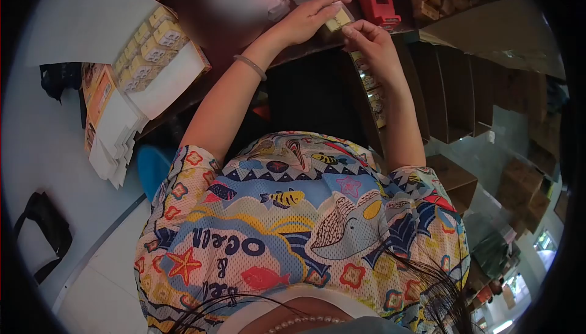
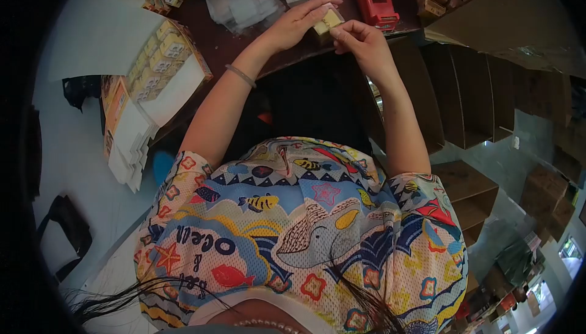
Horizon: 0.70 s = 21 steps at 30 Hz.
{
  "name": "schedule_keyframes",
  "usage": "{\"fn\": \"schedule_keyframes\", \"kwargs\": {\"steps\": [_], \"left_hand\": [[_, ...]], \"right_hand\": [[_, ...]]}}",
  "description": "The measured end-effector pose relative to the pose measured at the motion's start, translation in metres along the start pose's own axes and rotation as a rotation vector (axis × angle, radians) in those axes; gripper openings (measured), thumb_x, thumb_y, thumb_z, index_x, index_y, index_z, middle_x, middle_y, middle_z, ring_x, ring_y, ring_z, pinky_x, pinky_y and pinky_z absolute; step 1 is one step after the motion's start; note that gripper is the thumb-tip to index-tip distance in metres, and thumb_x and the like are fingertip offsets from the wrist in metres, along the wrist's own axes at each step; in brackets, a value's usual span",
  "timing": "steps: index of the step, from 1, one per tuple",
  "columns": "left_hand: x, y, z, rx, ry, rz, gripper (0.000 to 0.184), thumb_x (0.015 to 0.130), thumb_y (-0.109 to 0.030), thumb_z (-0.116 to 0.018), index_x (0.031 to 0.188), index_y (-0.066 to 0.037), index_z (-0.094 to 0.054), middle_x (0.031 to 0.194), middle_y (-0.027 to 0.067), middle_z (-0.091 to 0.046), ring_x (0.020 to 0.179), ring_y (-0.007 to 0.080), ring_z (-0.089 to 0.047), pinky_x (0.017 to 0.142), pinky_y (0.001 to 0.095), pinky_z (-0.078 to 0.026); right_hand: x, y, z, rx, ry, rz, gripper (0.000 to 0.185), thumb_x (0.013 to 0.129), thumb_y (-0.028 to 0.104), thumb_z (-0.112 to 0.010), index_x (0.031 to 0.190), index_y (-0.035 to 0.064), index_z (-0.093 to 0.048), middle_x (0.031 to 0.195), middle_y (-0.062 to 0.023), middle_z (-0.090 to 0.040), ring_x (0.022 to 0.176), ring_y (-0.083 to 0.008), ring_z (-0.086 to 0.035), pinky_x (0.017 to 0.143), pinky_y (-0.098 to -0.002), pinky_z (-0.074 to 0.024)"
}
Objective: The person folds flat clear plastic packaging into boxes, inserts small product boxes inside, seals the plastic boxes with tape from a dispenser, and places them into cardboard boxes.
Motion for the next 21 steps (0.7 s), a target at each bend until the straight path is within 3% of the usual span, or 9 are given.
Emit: {"fn": "schedule_keyframes", "kwargs": {"steps": [4, 7, 8, 9, 11, 12, 17, 19, 21], "left_hand": [[-0.005, -0.005, -0.003, 0.035, 0.031, 0.047, 0.032, 0.100, -0.025, -0.054, 0.128, -0.009, -0.056, 0.115, 0.0058, -0.062, 0.109, 0.0148, -0.058, 0.096, 0.0296, -0.045], [-0.013, 0.005, -0.005, -0.222, -0.133, 0.008, 0.028, 0.098, -0.024, -0.058, 0.120, -0.006, -0.056, 0.112, 0.0068, -0.064, 0.107, 0.0164, -0.060, 0.093, 0.0295, -0.048], [-0.022, 0.000, -0.008, -0.649, -0.159, 0.086, 0.024, 0.099, -0.025, -0.056, 0.114, -0.006, -0.056, 0.112, 0.0108, -0.064, 0.113, 0.0222, -0.060, 0.096, 0.0339, -0.049], [-0.030, -0.003, -0.011, -0.740, -0.226, 0.067, 0.024, 0.099, -0.025, -0.056, 0.113, -0.006, -0.056, 0.112, 0.0117, -0.064, 0.114, 0.0238, -0.060, 0.097, 0.0360, -0.049], [-0.048, -0.005, -0.020, -0.925, -0.370, 0.042, 0.023, 0.100, -0.026, -0.055, 0.110, -0.007, -0.055, 0.112, 0.0135, -0.064, 0.117, 0.0271, -0.059, 0.100, 0.0402, -0.049], [-0.052, -0.016, -0.016, -1.031, -0.392, 0.051, 0.014, 0.101, -0.019, -0.051, 0.104, -0.006, -0.056, 0.113, 0.0131, -0.065, 0.111, 0.0234, -0.061, 0.099, 0.0367, -0.048], [-0.025, -0.027, -0.001, -0.264, -0.239, -0.023, 0.047, 0.090, -0.017, -0.068, 0.132, -0.004, -0.049, 0.126, 0.0106, -0.058, 0.118, 0.0185, -0.056, 0.102, 0.0336, -0.045], [-0.006, -0.013, -0.002, 0.042, -0.148, -0.101, 0.054, 0.089, -0.016, -0.068, 0.137, -0.006, -0.046, 0.131, 0.0092, -0.056, 0.116, 0.0182, -0.056, 0.101, 0.0323, -0.045], [-0.004, -0.006, 0.001, -0.274, -0.043, 0.033, 0.056, 0.086, -0.014, -0.071, 0.137, -0.008, -0.048, 0.130, 0.0070, -0.058, 0.116, 0.0164, -0.057, 0.099, 0.0312, -0.047]], "right_hand": [[0.003, 0.004, 0.001, -0.346, -0.151, -0.117, 0.028, 0.091, 0.024, -0.071, 0.100, -0.0008, -0.063, 0.079, -0.0062, -0.068, 0.073, -0.0114, -0.064, 0.071, -0.0256, -0.0507], [0.000, -0.044, -0.018, -0.416, -0.396, 0.060, 0.046, 0.087, 0.028, -0.074, 0.115, -0.0034, -0.056, 0.091, -0.0159, -0.070, 0.084, -0.0208, -0.068, 0.077, -0.0294, -0.0518], [-0.009, -0.042, -0.032, -0.523, -0.422, 0.209, 0.063, 0.085, 0.031, -0.075, 0.129, -0.0039, -0.047, 0.107, -0.0242, -0.066, 0.099, -0.0284, -0.067, 0.083, -0.0345, -0.0517], [-0.016, -0.040, -0.044, -0.362, -0.384, 0.163, 0.067, 0.085, 0.031, -0.076, 0.133, -0.0034, -0.044, 0.121, -0.0270, -0.060, 0.106, -0.0312, -0.065, 0.087, -0.0359, -0.0511], [-0.013, -0.040, -0.043, -0.118, -0.247, 0.154, 0.070, 0.080, 0.028, -0.080, 0.133, -0.0020, -0.044, 0.120, -0.0254, -0.060, 0.108, -0.0334, -0.062, 0.089, -0.0375, -0.0504], [-0.015, -0.023, -0.040, -0.330, -0.274, 0.259, 0.071, 0.078, 0.025, -0.081, 0.133, -0.0010, -0.045, 0.118, -0.0237, -0.061, 0.107, -0.0336, -0.061, 0.089, -0.0380, -0.0503], [0.008, 0.036, -0.030, -1.110, -0.114, 0.612, 0.075, 0.069, 0.012, -0.082, 0.134, 0.0062, -0.046, 0.113, -0.0155, -0.060, 0.106, -0.0345, -0.057, 0.088, -0.0432, -0.0495], [0.007, 0.033, -0.018, -0.959, -0.102, 0.665, 0.073, 0.070, 0.013, -0.082, 0.135, 0.0078, -0.047, 0.112, -0.0151, -0.061, 0.104, -0.0333, -0.058, 0.088, -0.0412, -0.0492], [-0.003, 0.051, -0.001, -0.751, -0.202, 0.575, 0.060, 0.076, 0.018, -0.080, 0.130, 0.0092, -0.054, 0.106, -0.0125, -0.064, 0.101, -0.0305, -0.059, 0.087, -0.0378, -0.0481]]}}
Point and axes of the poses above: each hand's wrist, its own x-axis towards the middle knuckle, its own z-axis out of the back of the hand, y = z × x, the point moved 1 cm from there along x, towards the middle knuckle
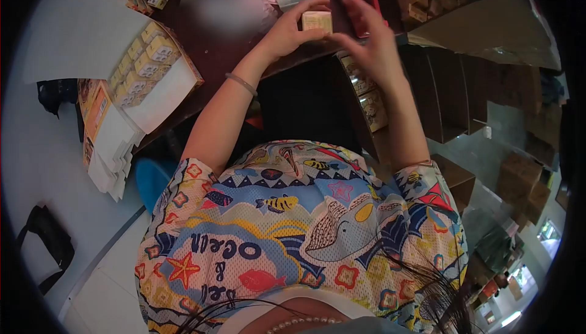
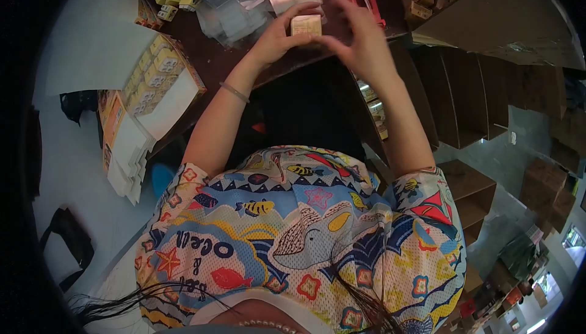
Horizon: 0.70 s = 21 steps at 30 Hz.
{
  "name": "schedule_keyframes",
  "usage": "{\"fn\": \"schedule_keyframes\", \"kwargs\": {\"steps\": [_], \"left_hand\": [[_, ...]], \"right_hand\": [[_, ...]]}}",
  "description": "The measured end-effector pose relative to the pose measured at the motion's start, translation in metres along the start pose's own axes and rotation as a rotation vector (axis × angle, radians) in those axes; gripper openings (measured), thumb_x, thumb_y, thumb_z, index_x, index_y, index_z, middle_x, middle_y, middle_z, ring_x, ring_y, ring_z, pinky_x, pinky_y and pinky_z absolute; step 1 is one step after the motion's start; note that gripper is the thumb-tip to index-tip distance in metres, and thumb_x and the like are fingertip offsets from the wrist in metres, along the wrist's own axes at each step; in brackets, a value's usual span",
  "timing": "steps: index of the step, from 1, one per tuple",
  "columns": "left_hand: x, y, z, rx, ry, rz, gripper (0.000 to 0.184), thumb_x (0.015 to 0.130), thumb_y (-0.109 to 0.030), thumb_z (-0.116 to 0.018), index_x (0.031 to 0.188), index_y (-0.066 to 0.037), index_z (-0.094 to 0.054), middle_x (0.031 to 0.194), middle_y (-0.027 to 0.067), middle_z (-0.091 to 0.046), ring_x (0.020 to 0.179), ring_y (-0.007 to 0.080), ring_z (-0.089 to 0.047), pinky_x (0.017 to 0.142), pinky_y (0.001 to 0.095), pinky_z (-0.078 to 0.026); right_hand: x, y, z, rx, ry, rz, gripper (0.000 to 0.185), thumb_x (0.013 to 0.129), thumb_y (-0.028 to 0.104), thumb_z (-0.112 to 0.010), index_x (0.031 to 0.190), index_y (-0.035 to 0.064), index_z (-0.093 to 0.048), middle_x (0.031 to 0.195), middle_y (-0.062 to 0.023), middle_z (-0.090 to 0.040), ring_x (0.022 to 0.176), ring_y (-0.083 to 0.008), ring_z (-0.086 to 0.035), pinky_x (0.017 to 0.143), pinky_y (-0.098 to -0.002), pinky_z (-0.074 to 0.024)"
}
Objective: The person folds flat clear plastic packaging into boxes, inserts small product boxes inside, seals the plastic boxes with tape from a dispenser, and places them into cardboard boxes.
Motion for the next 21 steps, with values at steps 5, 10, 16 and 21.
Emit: {"fn": "schedule_keyframes", "kwargs": {"steps": [5, 10, 16, 21], "left_hand": [[0.010, -0.005, -0.010, -0.119, 0.020, 0.140, 0.043, 0.085, -0.009, -0.069, 0.127, -0.007, -0.061, 0.122, 0.0054, -0.064, 0.112, 0.0148, -0.061, 0.098, 0.0302, -0.049], [0.042, 0.004, -0.031, -0.006, 0.121, -0.006, 0.045, 0.086, -0.014, -0.070, 0.129, -0.009, -0.062, 0.120, 0.0047, -0.066, 0.108, 0.0129, -0.061, 0.097, 0.0284, -0.048], [0.059, 0.007, -0.029, 0.224, 0.170, 0.023, 0.046, 0.087, -0.021, -0.072, 0.130, -0.009, -0.060, 0.115, 0.0041, -0.068, 0.105, 0.0134, -0.063, 0.095, 0.0300, -0.049], [0.054, 0.013, -0.034, 0.211, 0.130, -0.011, 0.044, 0.088, -0.021, -0.071, 0.129, -0.009, -0.061, 0.113, 0.0046, -0.068, 0.104, 0.0132, -0.063, 0.094, 0.0296, -0.049]], "right_hand": [[-0.007, -0.077, 0.043, -0.026, -0.074, -0.359, 0.024, 0.092, 0.024, -0.067, 0.101, 0.0024, -0.071, 0.105, -0.0125, -0.065, 0.091, -0.0222, -0.062, 0.082, -0.0319, -0.0480], [-0.002, -0.105, 0.035, 0.323, -0.035, -0.410, 0.024, 0.091, 0.023, -0.069, 0.098, -0.0001, -0.071, 0.105, -0.0079, -0.063, 0.090, -0.0142, -0.062, 0.081, -0.0279, -0.0479], [-0.023, -0.047, 0.042, 0.056, -0.221, -0.306, 0.023, 0.091, 0.021, -0.069, 0.092, -0.0013, -0.071, 0.092, -0.0031, -0.064, 0.082, -0.0081, -0.059, 0.071, -0.0255, -0.0473], [-0.064, -0.096, 0.012, 0.390, -0.043, -0.802, 0.021, 0.094, 0.023, -0.065, 0.090, 0.0029, -0.068, 0.080, 0.0020, -0.063, 0.070, -0.0062, -0.058, 0.061, -0.0215, -0.0444]]}}
Point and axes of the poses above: each hand's wrist, its own x-axis towards the middle knuckle, its own z-axis out of the back of the hand, y = z × x, the point moved 1 cm from there along x, towards the middle knuckle
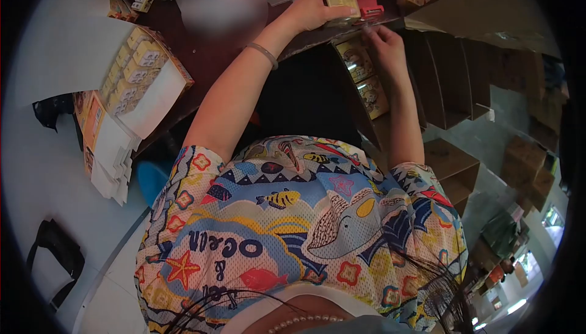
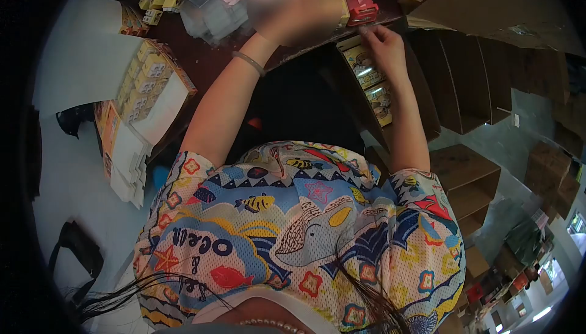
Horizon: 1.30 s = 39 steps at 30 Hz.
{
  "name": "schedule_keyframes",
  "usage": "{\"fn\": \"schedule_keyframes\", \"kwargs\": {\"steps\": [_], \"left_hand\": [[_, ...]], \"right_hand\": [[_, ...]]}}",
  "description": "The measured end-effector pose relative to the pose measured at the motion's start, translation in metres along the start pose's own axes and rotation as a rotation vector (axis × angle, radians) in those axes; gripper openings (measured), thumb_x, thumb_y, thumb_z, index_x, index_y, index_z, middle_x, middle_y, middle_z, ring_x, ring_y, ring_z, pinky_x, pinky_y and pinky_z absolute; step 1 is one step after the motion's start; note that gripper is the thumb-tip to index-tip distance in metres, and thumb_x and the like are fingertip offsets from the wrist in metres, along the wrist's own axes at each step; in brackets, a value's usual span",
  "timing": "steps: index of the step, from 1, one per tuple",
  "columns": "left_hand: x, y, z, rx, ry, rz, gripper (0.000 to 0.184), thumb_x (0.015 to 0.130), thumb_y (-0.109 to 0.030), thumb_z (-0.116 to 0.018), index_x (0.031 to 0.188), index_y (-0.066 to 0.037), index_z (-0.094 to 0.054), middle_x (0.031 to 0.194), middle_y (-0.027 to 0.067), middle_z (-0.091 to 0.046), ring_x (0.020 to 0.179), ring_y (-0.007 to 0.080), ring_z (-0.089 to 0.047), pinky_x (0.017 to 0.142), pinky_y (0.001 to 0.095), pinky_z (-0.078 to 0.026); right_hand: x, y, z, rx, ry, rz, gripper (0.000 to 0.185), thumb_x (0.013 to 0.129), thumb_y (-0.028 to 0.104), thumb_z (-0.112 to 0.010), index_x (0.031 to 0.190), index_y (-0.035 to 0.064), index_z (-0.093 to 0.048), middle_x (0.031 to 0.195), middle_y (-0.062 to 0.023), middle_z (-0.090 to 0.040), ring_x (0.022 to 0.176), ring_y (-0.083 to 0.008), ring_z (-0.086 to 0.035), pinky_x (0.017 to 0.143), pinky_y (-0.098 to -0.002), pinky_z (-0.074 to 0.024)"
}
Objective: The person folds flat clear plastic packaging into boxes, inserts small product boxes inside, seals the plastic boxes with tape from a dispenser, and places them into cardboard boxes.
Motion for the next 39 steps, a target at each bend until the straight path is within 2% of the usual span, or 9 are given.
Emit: {"fn": "schedule_keyframes", "kwargs": {"steps": [10, 14, 17, 19, 20, 24, 27, 31, 39], "left_hand": [[-0.042, -0.003, 0.007, -0.188, -0.251, 0.070, 0.034, 0.093, -0.019, -0.065, 0.126, -0.011, -0.061, 0.106, 0.0035, -0.066, 0.099, 0.0107, -0.060, 0.090, 0.0263, -0.048], [-0.053, -0.005, 0.009, -0.141, -0.229, 0.004, 0.036, 0.092, -0.017, -0.065, 0.127, -0.010, -0.060, 0.107, 0.0043, -0.066, 0.100, 0.0114, -0.061, 0.090, 0.0275, -0.049], [-0.051, 0.002, 0.007, -0.308, -0.408, 0.051, 0.036, 0.092, -0.016, -0.066, 0.126, -0.007, -0.059, 0.105, 0.0050, -0.066, 0.098, 0.0129, -0.062, 0.089, 0.0289, -0.050], [-0.060, 0.003, 0.006, -0.856, -0.618, 0.205, 0.030, 0.097, -0.018, -0.057, 0.124, -0.005, -0.056, 0.113, 0.0086, -0.063, 0.105, 0.0190, -0.062, 0.092, 0.0361, -0.051], [-0.073, -0.003, 0.012, -1.101, -0.620, 0.312, 0.030, 0.099, -0.021, -0.054, 0.124, -0.005, -0.055, 0.117, 0.0098, -0.062, 0.109, 0.0205, -0.060, 0.094, 0.0394, -0.050], [-0.149, -0.023, 0.018, -1.540, -0.252, 0.337, 0.036, 0.102, -0.029, -0.047, 0.130, -0.006, -0.054, 0.122, 0.0093, -0.061, 0.116, 0.0236, -0.057, 0.097, 0.0436, -0.047], [-0.215, -0.049, 0.036, -0.802, -0.573, 0.292, 0.037, 0.100, -0.025, -0.053, 0.132, -0.007, -0.053, 0.123, 0.0081, -0.060, 0.117, 0.0233, -0.056, 0.099, 0.0405, -0.045], [-0.317, -0.055, 0.091, 0.810, -1.453, 0.062, 0.036, 0.092, -0.007, -0.061, 0.127, -0.002, -0.056, 0.118, 0.0105, -0.062, 0.106, 0.0220, -0.059, 0.090, 0.0356, -0.046], [-0.358, -0.005, 0.102, 0.340, -1.602, 0.345, 0.044, 0.103, -0.021, -0.044, 0.139, 0.006, -0.044, 0.137, 0.0226, -0.052, 0.130, 0.0303, -0.048, 0.110, 0.0350, -0.034]], "right_hand": [[-0.021, 0.049, -0.062, 0.373, 0.354, 0.134, 0.022, 0.094, 0.023, -0.066, 0.095, 0.0012, -0.068, 0.083, -0.0013, -0.066, 0.073, -0.0064, -0.059, 0.069, -0.0231, -0.0498], [-0.016, 0.050, -0.070, 0.165, 0.224, 0.074, 0.025, 0.091, 0.025, -0.070, 0.083, 0.0016, -0.069, 0.073, -0.0034, -0.067, 0.065, -0.0111, -0.061, 0.059, -0.0255, -0.0488], [-0.015, 0.043, -0.078, -0.651, -0.079, 0.305, 0.024, 0.088, 0.023, -0.072, 0.080, 0.0005, -0.068, 0.069, -0.0064, -0.065, 0.061, -0.0196, -0.061, 0.058, -0.0293, -0.0480], [-0.028, 0.029, -0.084, -0.529, -0.114, 0.983, 0.034, 0.076, 0.011, -0.079, 0.105, 0.0040, -0.064, 0.102, -0.0137, -0.065, 0.091, -0.0304, -0.062, 0.076, -0.0386, -0.0494], [-0.049, 0.047, -0.091, -0.671, -0.044, 1.068, 0.057, 0.071, 0.006, -0.080, 0.123, 0.0067, -0.057, 0.124, -0.0161, -0.056, 0.110, -0.0322, -0.056, 0.088, -0.0413, -0.0480], [-0.054, 0.054, -0.102, -0.535, 0.208, 1.083, 0.064, 0.073, 0.004, -0.078, 0.131, 0.0052, -0.052, 0.131, -0.0179, -0.052, 0.121, -0.0349, -0.053, 0.098, -0.0427, -0.0463], [-0.049, 0.089, -0.129, 0.106, 0.432, 0.640, 0.060, 0.083, 0.002, -0.069, 0.137, -0.0003, -0.044, 0.131, -0.0146, -0.054, 0.120, -0.0234, -0.055, 0.101, -0.0340, -0.0439], [-0.041, 0.136, -0.213, -0.093, 0.818, 0.732, 0.054, 0.083, 0.009, -0.072, 0.133, 0.0020, -0.051, 0.120, -0.0135, -0.059, 0.114, -0.0235, -0.059, 0.097, -0.0331, -0.0460], [-0.056, 0.085, -0.414, -0.167, 0.798, 1.292, 0.043, 0.086, 0.009, -0.065, 0.128, 0.0090, -0.056, 0.135, -0.0177, -0.049, 0.105, -0.0363, -0.062, 0.081, -0.0420, -0.0550]]}}
Point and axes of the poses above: each hand's wrist, its own x-axis towards the middle knuckle, its own z-axis out of the back of the hand, y = z × x, the point moved 1 cm from there along x, towards the middle knuckle
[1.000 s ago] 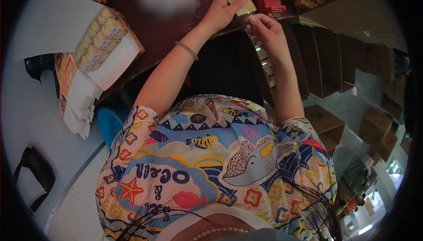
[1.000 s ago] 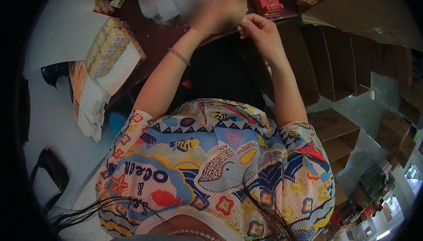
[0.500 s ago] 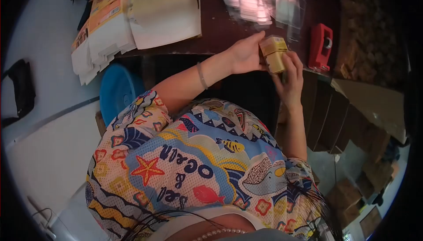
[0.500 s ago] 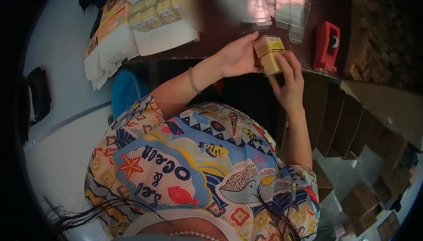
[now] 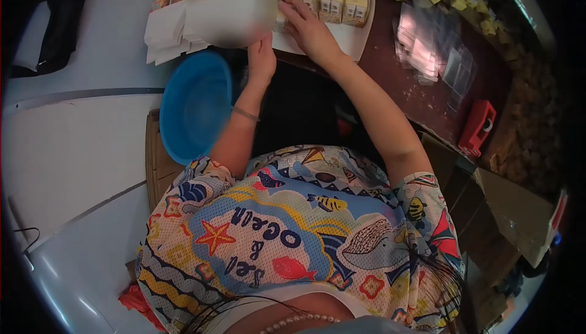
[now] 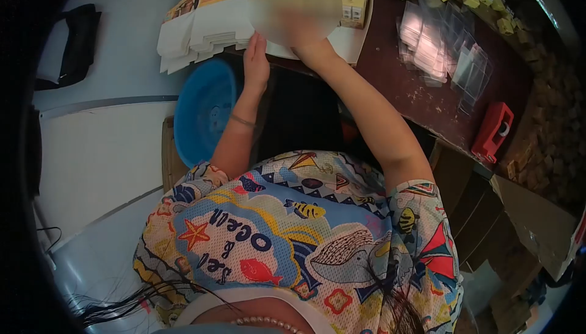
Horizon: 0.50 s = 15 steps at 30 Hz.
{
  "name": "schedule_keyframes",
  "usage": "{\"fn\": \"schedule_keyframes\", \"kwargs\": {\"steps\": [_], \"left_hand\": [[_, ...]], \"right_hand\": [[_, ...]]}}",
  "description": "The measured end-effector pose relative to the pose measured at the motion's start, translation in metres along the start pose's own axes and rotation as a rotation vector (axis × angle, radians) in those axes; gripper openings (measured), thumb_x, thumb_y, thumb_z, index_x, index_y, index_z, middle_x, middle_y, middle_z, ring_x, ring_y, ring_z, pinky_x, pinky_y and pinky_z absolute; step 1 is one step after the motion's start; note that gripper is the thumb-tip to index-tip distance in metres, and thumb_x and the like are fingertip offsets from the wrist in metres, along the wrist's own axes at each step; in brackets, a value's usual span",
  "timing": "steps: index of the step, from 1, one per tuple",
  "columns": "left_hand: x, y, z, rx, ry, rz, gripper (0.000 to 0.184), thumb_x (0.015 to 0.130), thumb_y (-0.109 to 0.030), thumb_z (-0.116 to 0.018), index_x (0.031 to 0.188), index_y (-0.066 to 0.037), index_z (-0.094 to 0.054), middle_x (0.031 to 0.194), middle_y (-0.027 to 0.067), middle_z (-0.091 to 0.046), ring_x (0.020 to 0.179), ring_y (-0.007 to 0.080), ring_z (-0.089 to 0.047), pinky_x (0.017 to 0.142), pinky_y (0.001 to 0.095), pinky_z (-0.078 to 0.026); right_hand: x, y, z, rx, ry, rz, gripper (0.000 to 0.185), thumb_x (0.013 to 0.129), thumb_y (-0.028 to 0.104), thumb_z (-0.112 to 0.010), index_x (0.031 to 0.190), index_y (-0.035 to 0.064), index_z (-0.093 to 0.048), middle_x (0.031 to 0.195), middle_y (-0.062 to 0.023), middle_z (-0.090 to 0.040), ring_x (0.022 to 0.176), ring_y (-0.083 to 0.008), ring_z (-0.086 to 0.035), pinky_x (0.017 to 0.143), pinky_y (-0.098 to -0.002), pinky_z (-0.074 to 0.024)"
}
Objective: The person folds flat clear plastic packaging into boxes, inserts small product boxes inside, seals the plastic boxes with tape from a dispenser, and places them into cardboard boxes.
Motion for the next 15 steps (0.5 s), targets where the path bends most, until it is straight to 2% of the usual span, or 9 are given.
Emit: {"fn": "schedule_keyframes", "kwargs": {"steps": [4, 5, 8, 12, 13, 14, 15], "left_hand": [[-0.012, -0.009, -0.008, 0.073, 0.021, -0.098, 0.048, 0.101, -0.019, -0.048, 0.141, 0.006, -0.040, 0.144, 0.0249, -0.044, 0.134, 0.0339, -0.043, 0.111, 0.0376, -0.032], [-0.014, -0.006, -0.011, 0.052, 0.024, -0.112, 0.052, 0.099, -0.019, -0.050, 0.143, 0.006, -0.036, 0.146, 0.0264, -0.039, 0.137, 0.0368, -0.038, 0.113, 0.0396, -0.030], [-0.017, -0.006, -0.017, 0.341, 0.062, -0.268, 0.058, 0.098, -0.021, -0.053, 0.146, 0.005, -0.032, 0.147, 0.0275, -0.035, 0.139, 0.0407, -0.032, 0.114, 0.0423, -0.027], [-0.023, -0.009, -0.012, 0.349, 0.057, -0.303, 0.059, 0.097, -0.021, -0.057, 0.145, 0.004, -0.033, 0.147, 0.0281, -0.032, 0.138, 0.0420, -0.032, 0.114, 0.0448, -0.026], [-0.027, -0.019, -0.012, 0.358, 0.042, -0.343, 0.058, 0.096, -0.019, -0.058, 0.144, 0.002, -0.035, 0.147, 0.0266, -0.034, 0.137, 0.0411, -0.033, 0.113, 0.0449, -0.027], [-0.032, -0.032, -0.012, 0.365, 0.020, -0.390, 0.056, 0.095, -0.018, -0.059, 0.143, 0.001, -0.038, 0.146, 0.0251, -0.035, 0.137, 0.0401, -0.034, 0.113, 0.0451, -0.028], [-0.038, -0.043, -0.015, 0.349, 0.032, -0.451, 0.054, 0.094, -0.016, -0.060, 0.141, 0.000, -0.041, 0.145, 0.0241, -0.036, 0.136, 0.0392, -0.035, 0.112, 0.0446, -0.029]], "right_hand": [[-0.001, 0.003, 0.003, -0.050, 0.007, -0.061, 0.039, 0.084, 0.005, -0.063, 0.123, 0.0089, -0.059, 0.139, -0.0176, -0.046, 0.100, -0.0337, -0.065, 0.076, -0.0411, -0.0565], [-0.002, 0.003, 0.005, -0.077, 0.008, -0.086, 0.038, 0.084, 0.005, -0.064, 0.121, 0.0084, -0.059, 0.139, -0.0175, -0.046, 0.099, -0.0331, -0.066, 0.075, -0.0408, -0.0568], [-0.006, 0.006, 0.018, -0.123, -0.059, -0.043, 0.037, 0.082, 0.004, -0.065, 0.118, 0.0089, -0.062, 0.140, -0.0173, -0.045, 0.098, -0.0324, -0.066, 0.075, -0.0404, -0.0568], [-0.032, 0.008, 0.093, -0.104, -0.281, -0.125, 0.024, 0.081, 0.012, -0.071, 0.106, 0.0097, -0.068, 0.127, -0.0160, -0.057, 0.100, -0.0315, -0.065, 0.080, -0.0400, -0.0550], [-0.046, -0.007, 0.119, -0.189, -0.357, -0.268, 0.022, 0.082, 0.017, -0.073, 0.103, 0.0097, -0.070, 0.120, -0.0152, -0.061, 0.106, -0.0316, -0.062, 0.086, -0.0397, -0.0526], [-0.063, -0.028, 0.153, -0.369, -0.439, -0.295, 0.025, 0.083, 0.017, -0.074, 0.107, 0.0090, -0.069, 0.127, -0.0147, -0.058, 0.108, -0.0324, -0.061, 0.089, -0.0409, -0.0505], [-0.086, -0.052, 0.187, -0.640, -0.514, -0.362, 0.032, 0.083, 0.021, -0.075, 0.111, 0.0068, -0.067, 0.125, -0.0188, -0.058, 0.109, -0.0396, -0.058, 0.093, -0.0447, -0.0477]]}}
Point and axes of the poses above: each hand's wrist, its own x-axis towards the middle knuckle, its own z-axis out of the back of the hand, y = z × x, the point moved 1 cm from there along x, towards the middle knuckle
